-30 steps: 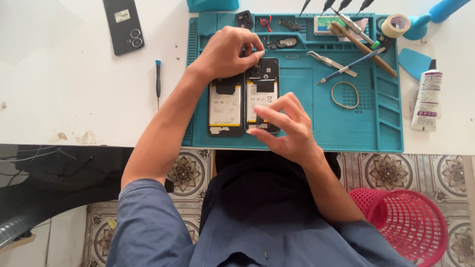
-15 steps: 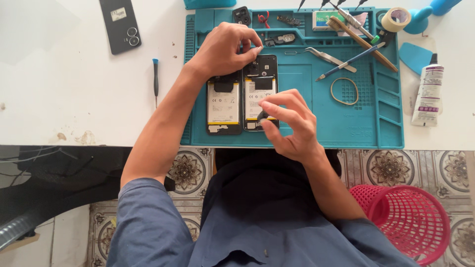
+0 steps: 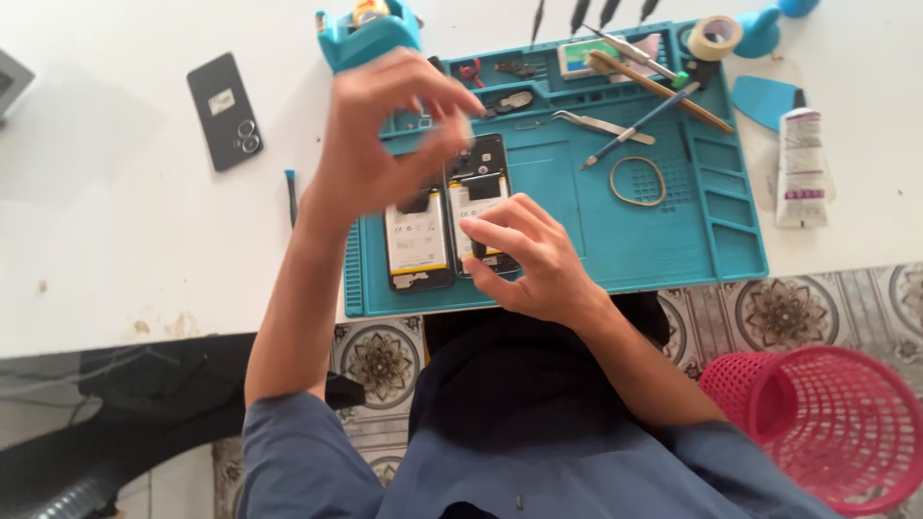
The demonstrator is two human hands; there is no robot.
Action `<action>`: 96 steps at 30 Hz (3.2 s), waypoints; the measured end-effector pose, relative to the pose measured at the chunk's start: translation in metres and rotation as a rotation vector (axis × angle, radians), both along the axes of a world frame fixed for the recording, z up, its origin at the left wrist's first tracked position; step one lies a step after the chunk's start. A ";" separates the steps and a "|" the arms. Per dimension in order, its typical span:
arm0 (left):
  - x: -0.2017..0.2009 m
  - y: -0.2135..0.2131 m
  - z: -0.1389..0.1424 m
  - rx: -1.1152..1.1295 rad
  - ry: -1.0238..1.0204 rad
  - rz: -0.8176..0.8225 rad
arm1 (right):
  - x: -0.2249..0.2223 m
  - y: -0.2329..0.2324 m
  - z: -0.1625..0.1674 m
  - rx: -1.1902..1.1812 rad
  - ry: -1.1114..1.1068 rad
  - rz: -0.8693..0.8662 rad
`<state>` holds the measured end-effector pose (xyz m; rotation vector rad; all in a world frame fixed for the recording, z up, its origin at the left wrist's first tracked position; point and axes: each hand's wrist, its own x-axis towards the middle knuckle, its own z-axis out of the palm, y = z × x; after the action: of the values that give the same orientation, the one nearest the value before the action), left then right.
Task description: The person uses a screwdriver to remove screws from the internal frames of two disassembled smartphones placed on a blue work mat. They carefully unscrew and set aside the screws while handling the phone components.
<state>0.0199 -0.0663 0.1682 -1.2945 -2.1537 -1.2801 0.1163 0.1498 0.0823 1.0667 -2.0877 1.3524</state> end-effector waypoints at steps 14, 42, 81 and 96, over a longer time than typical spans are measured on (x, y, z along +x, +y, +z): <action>0.066 0.102 0.028 -0.643 -0.241 0.011 | 0.000 0.012 -0.038 0.187 -0.185 -0.029; 0.100 0.066 0.007 -0.453 -0.079 0.226 | 0.013 0.000 -0.036 0.200 -0.504 0.105; 0.088 0.057 0.000 -0.310 -0.158 0.076 | 0.021 0.003 -0.020 0.283 -0.605 0.031; 0.090 0.053 -0.002 -0.242 -0.140 0.070 | 0.020 -0.001 -0.014 0.208 -0.707 0.029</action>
<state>0.1095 -0.0133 0.1666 -1.2364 -2.4928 -1.1415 0.1368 0.1486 0.0685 0.7515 -2.7684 1.7339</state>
